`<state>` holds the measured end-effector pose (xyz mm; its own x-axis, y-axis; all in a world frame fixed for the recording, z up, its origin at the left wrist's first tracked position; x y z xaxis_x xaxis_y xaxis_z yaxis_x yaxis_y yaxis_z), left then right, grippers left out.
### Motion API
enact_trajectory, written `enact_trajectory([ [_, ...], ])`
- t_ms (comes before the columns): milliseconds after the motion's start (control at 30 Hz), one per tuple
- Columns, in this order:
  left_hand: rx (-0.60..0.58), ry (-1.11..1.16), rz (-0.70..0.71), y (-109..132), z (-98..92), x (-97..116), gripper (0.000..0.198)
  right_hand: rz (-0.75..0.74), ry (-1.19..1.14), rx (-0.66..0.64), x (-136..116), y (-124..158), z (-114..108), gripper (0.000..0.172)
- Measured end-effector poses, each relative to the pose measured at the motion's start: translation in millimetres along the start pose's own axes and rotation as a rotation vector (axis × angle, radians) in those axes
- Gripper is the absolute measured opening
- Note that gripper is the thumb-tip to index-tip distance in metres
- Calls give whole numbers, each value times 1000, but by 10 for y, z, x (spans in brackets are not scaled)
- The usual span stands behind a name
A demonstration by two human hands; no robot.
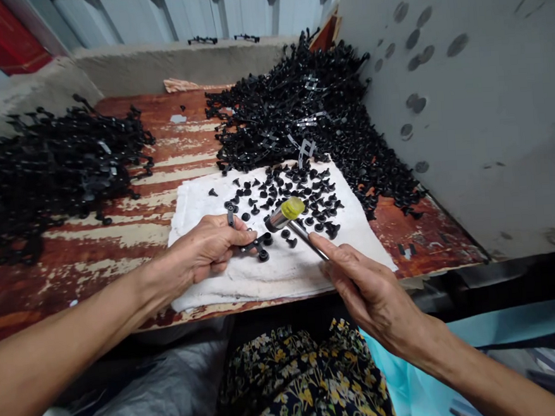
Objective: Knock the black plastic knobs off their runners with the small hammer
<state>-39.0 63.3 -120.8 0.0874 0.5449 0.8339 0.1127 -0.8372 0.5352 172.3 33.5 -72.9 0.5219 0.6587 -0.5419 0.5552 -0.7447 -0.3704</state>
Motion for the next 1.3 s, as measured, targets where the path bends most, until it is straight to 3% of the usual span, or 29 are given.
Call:
enact_trajectory([
  [267, 8, -65, -51, 7, 16, 49, 15, -67, 155, -74, -147, -64, -29, 61],
  [433, -6, -53, -52, -34, -9, 8, 14, -96, 96, 45, -225, -43, -182, 70],
  [567, 8, -43, -38, -24, -8, 27, 15, -94, 165, -60, -224, -44, -92, 67],
  [700, 24, -82, -49, -36, -35, 12, 14, -101, 92, 68, -246, -28, -215, 71],
  [833, -23, -84, -28, -82, -34, -1, 12, -78, 164, -56, -177, -44, -82, 65],
  [1000, 0, -92, -65, -53, -25, 34, 17, -58, 3, 116, -152, -42, -246, 66],
  [1300, 7, 8, -103, 27, 25, 95, 23, 24, -108, 158, 23, 93, -196, 64],
])
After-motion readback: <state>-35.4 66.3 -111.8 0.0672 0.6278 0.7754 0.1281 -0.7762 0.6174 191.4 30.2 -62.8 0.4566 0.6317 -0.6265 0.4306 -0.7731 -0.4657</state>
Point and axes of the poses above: each hand's wrist, its own y-axis away from the middle knuckle, its own z-axis out of the palm, x = y × z, the point moved 9 cm from there along -y, towards the middle knuckle, and after that the axes turned 4 degrees about z, right-handed, at the moved point
